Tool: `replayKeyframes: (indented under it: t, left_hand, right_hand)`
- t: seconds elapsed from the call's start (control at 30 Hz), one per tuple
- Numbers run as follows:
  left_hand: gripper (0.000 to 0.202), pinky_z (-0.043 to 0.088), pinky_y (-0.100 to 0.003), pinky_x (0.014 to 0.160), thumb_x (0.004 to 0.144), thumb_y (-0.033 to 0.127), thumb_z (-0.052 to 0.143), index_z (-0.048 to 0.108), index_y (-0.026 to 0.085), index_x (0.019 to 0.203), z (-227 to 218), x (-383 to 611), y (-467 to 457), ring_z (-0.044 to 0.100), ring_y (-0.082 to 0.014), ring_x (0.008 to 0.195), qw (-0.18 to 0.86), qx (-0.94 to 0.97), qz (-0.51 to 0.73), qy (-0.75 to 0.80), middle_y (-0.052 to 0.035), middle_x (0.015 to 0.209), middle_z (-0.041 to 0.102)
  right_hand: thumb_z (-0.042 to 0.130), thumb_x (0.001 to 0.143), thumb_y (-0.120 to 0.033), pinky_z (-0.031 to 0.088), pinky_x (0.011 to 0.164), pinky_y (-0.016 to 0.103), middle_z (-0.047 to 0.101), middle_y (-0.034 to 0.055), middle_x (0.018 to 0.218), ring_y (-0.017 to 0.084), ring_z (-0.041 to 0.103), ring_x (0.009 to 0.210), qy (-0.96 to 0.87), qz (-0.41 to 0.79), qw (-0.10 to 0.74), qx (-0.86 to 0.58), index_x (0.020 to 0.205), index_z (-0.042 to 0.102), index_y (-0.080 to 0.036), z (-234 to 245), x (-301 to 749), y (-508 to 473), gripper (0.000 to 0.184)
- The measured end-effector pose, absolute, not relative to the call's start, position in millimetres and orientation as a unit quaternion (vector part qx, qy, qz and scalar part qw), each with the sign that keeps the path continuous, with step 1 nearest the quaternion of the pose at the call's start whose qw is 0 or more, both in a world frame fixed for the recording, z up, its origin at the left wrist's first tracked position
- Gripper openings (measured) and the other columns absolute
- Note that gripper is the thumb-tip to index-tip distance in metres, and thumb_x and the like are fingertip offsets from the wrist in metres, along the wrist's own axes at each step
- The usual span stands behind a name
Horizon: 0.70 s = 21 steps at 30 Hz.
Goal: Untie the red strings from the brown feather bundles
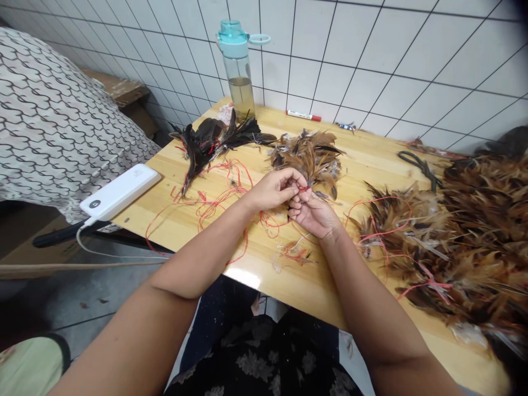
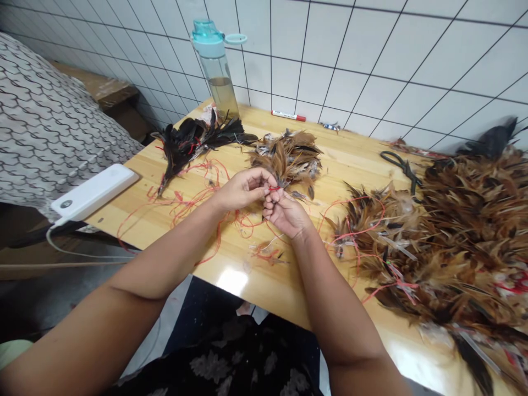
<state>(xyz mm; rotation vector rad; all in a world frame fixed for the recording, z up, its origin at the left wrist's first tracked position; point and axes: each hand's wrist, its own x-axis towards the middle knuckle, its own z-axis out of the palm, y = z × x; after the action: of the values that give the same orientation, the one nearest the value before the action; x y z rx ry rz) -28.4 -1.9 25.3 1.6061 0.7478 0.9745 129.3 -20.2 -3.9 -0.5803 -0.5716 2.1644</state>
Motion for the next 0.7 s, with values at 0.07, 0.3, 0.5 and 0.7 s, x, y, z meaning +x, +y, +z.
replayKeyframes:
  t: [0.07, 0.3, 0.5, 0.7]
  left_hand:
    - [0.021, 0.05, -0.024, 0.068, 0.077, 0.017, 0.065, 0.058, 0.011, 0.096, 24.2, -28.1, -2.0, 0.062, -0.0104, 0.07, 0.515, 0.684, 0.411, 0.313, -0.0041, 0.08, 0.065]
    - [0.021, 0.049, -0.023, 0.066, 0.077, 0.024, 0.068, 0.06, 0.013, 0.093, 16.6, -21.2, -2.5, 0.061, -0.01, 0.068, 0.461, 0.686, 0.432, 0.361, -0.003, 0.079, 0.066]
    - [0.014, 0.048, -0.021, 0.06, 0.08, 0.025, 0.064, 0.059, 0.013, 0.087, 13.1, -18.5, 0.1, 0.059, -0.0083, 0.06, 0.484, 0.657, 0.444, 0.37, -0.0012, 0.074, 0.064]
    - [0.017, 0.048, -0.02, 0.062, 0.078, 0.023, 0.067, 0.061, 0.013, 0.09, 15.2, -20.3, 2.4, 0.059, -0.0071, 0.062, 0.498, 0.655, 0.448, 0.348, -0.0011, 0.078, 0.065]
  right_hand:
    - [0.056, 0.087, -0.013, 0.043, 0.054, 0.018, 0.055, -0.0035, 0.063, 0.006, 0.047, 0.054, -0.22, 0.856, 0.405, -0.235, 0.076, 0.054, -0.016, -4.1, 128.5, -19.9, 0.011]
    - [0.059, 0.085, -0.011, 0.042, 0.05, 0.016, 0.053, -0.0044, 0.058, 0.006, 0.046, 0.05, -0.205, 0.838, 0.437, -0.254, 0.077, 0.054, -0.017, -7.2, 121.6, -19.3, 0.011]
    - [0.055, 0.088, -0.011, 0.04, 0.049, 0.016, 0.051, -0.0047, 0.059, 0.006, 0.045, 0.05, -0.184, 0.836, 0.454, -0.248, 0.074, 0.051, -0.017, -8.4, 120.3, -19.4, 0.016]
    - [0.051, 0.089, -0.011, 0.039, 0.05, 0.016, 0.049, -0.0049, 0.059, 0.006, 0.045, 0.051, -0.179, 0.842, 0.455, -0.228, 0.071, 0.047, -0.018, -9.2, 122.2, -19.0, 0.02]
